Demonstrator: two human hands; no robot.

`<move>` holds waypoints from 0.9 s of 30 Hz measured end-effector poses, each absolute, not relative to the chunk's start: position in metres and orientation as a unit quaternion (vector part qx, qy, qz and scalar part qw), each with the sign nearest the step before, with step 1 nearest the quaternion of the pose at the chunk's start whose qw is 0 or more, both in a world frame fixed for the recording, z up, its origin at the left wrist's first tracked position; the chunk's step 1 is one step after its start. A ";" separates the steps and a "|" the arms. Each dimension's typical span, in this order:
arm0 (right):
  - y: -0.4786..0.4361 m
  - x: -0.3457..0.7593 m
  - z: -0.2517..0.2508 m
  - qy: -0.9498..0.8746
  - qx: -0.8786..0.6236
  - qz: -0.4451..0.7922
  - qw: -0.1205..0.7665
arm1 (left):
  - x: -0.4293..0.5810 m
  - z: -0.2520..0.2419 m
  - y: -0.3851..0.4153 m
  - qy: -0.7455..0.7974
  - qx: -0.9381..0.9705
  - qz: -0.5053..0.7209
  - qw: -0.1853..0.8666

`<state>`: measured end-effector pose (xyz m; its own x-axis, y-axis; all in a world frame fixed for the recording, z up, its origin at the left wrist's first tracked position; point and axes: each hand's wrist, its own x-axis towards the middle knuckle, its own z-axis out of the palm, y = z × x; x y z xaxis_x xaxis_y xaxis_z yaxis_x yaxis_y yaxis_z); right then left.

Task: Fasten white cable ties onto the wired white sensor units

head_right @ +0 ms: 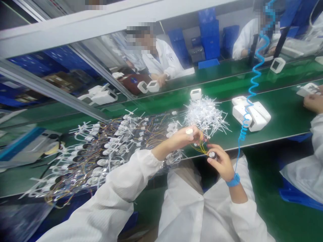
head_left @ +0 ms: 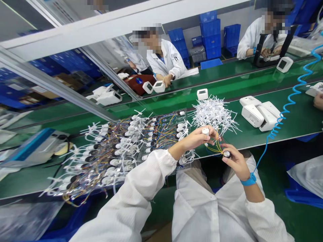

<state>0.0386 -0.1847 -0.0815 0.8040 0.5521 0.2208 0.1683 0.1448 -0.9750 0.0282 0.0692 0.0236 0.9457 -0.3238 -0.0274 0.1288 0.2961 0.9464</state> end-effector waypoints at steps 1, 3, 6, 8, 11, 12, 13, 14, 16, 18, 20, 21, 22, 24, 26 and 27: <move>-0.183 0.038 -0.081 -0.280 -0.638 0.137 0.704 | 0.028 0.023 0.070 -0.089 0.579 -0.142 0.798; -0.180 0.037 -0.081 -0.277 -0.634 0.137 0.709 | 0.028 0.022 0.071 -0.097 0.581 -0.147 0.795; -0.177 0.036 -0.079 -0.260 -0.625 0.134 0.724 | 0.026 0.021 0.072 -0.099 0.574 -0.156 0.798; -0.175 0.035 -0.077 -0.244 -0.622 0.130 0.733 | 0.024 0.021 0.070 -0.093 0.563 -0.169 0.803; -0.174 0.034 -0.077 -0.213 -0.622 0.146 0.739 | 0.022 0.023 0.065 -0.090 0.561 -0.186 0.802; -0.174 0.033 -0.079 -0.201 -0.618 0.159 0.743 | 0.021 0.023 0.064 -0.093 0.570 -0.183 0.795; -0.173 0.033 -0.081 -0.188 -0.611 0.171 0.750 | 0.021 0.023 0.063 -0.096 0.587 -0.177 0.784; -0.173 0.033 -0.083 -0.176 -0.602 0.183 0.757 | 0.021 0.023 0.062 -0.099 0.607 -0.168 0.770; -0.171 0.033 -0.089 -0.151 -0.582 0.188 0.777 | 0.020 0.023 0.061 -0.102 0.642 -0.158 0.743; -0.170 0.034 -0.093 -0.131 -0.570 0.181 0.791 | 0.019 0.024 0.061 -0.103 0.652 -0.170 0.732; -0.169 0.036 -0.095 -0.119 -0.566 0.173 0.797 | 0.017 0.025 0.060 -0.100 0.644 -0.189 0.735; -0.168 0.036 -0.096 -0.116 -0.564 0.169 0.800 | 0.016 0.026 0.059 -0.096 0.640 -0.194 0.737; -0.167 0.037 -0.096 -0.112 -0.561 0.166 0.803 | 0.014 0.027 0.058 -0.093 0.641 -0.196 0.737; -0.165 0.037 -0.095 -0.102 -0.555 0.160 0.810 | 0.012 0.030 0.056 -0.092 0.648 -0.190 0.732; -0.163 0.037 -0.093 -0.096 -0.548 0.154 0.816 | 0.010 0.030 0.055 -0.095 0.655 -0.186 0.727; -0.162 0.036 -0.092 -0.099 -0.540 0.152 0.822 | 0.010 0.029 0.054 -0.096 0.655 -0.186 0.726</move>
<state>0.0364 -0.1619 -0.0922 0.9344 0.3561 -0.0008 -0.1424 0.3715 -0.9174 0.0100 0.0543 0.0288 0.9122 -0.3964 -0.1040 0.1445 0.0736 0.9868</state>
